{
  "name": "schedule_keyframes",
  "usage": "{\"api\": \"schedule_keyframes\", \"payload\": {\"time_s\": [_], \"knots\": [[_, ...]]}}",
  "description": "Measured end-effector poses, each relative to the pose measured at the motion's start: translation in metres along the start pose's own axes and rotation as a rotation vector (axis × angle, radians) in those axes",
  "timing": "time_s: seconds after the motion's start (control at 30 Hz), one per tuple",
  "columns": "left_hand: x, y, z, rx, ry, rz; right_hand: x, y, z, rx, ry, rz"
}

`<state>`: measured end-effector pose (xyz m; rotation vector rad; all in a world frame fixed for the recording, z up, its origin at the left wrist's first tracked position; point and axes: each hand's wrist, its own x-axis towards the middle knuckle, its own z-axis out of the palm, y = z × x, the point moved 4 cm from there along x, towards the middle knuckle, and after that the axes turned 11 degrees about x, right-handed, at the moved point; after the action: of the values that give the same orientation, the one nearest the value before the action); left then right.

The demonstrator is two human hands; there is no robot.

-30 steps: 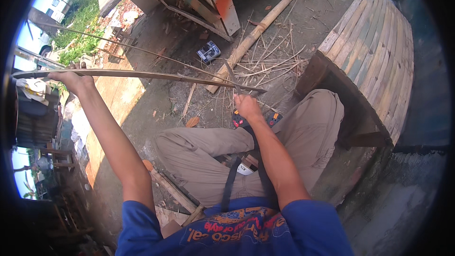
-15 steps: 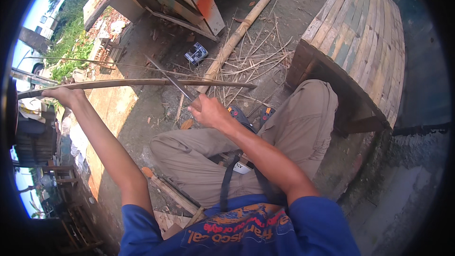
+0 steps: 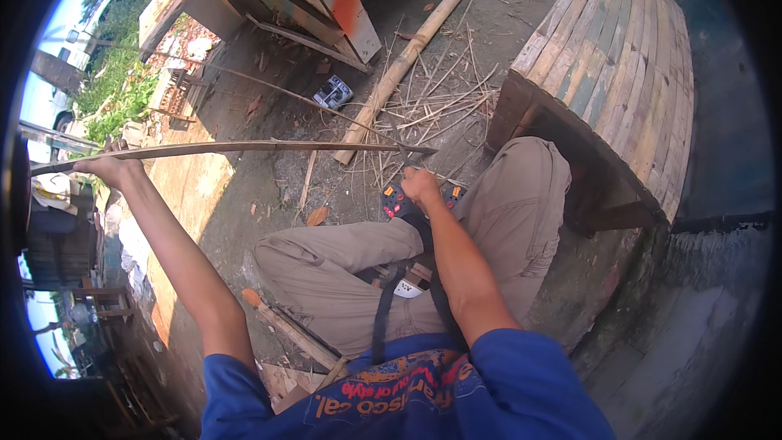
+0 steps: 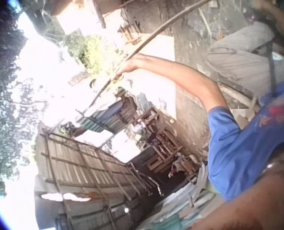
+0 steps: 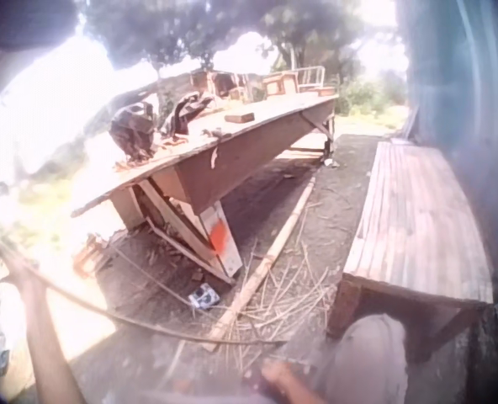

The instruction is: The person sits on the ground and uses a knife to sharpen the end of a long bamboo pole. They repeatedly scrape the knife along the bamboo to create a pointed tip, rotating the pole to work on different sides.

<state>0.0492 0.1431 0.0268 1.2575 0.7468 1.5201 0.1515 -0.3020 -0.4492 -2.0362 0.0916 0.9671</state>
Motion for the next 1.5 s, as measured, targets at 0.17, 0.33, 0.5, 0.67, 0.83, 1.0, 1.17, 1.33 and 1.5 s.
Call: {"api": "schedule_keyframes", "payload": {"time_s": [0.17,0.33,0.5,0.67,0.83,1.0,1.17,1.33,1.5], "knots": [[-0.019,0.012,0.021,-0.012,-0.195,0.156,-0.028,-0.048,0.024,0.021,0.141,-0.278],[-0.025,0.015,0.012,0.045,-0.106,0.054,-0.113,-0.116,0.033,0.022,0.101,-0.655],[-0.030,0.016,0.035,0.036,-0.026,0.000,0.000,0.032,-0.002,-0.083,0.151,-0.045],[0.016,-0.004,0.032,0.060,-0.025,0.061,0.004,0.005,-0.001,0.004,0.173,-0.028],[0.006,0.006,0.042,0.035,-0.070,0.071,-0.010,0.000,0.008,-0.117,0.194,-0.161],[0.025,-0.002,0.051,-0.016,-0.132,0.029,0.004,0.017,0.013,-0.004,0.190,-0.156],[0.021,-0.003,0.068,-0.015,-0.168,0.042,0.020,0.032,0.024,1.115,-0.133,0.247],[0.017,-0.005,0.061,0.079,-0.092,0.071,-0.007,-0.025,0.024,0.424,0.091,-0.131],[-0.005,0.001,0.052,0.059,-0.193,0.142,-0.037,-0.050,0.022,0.063,0.242,-0.315]]}}
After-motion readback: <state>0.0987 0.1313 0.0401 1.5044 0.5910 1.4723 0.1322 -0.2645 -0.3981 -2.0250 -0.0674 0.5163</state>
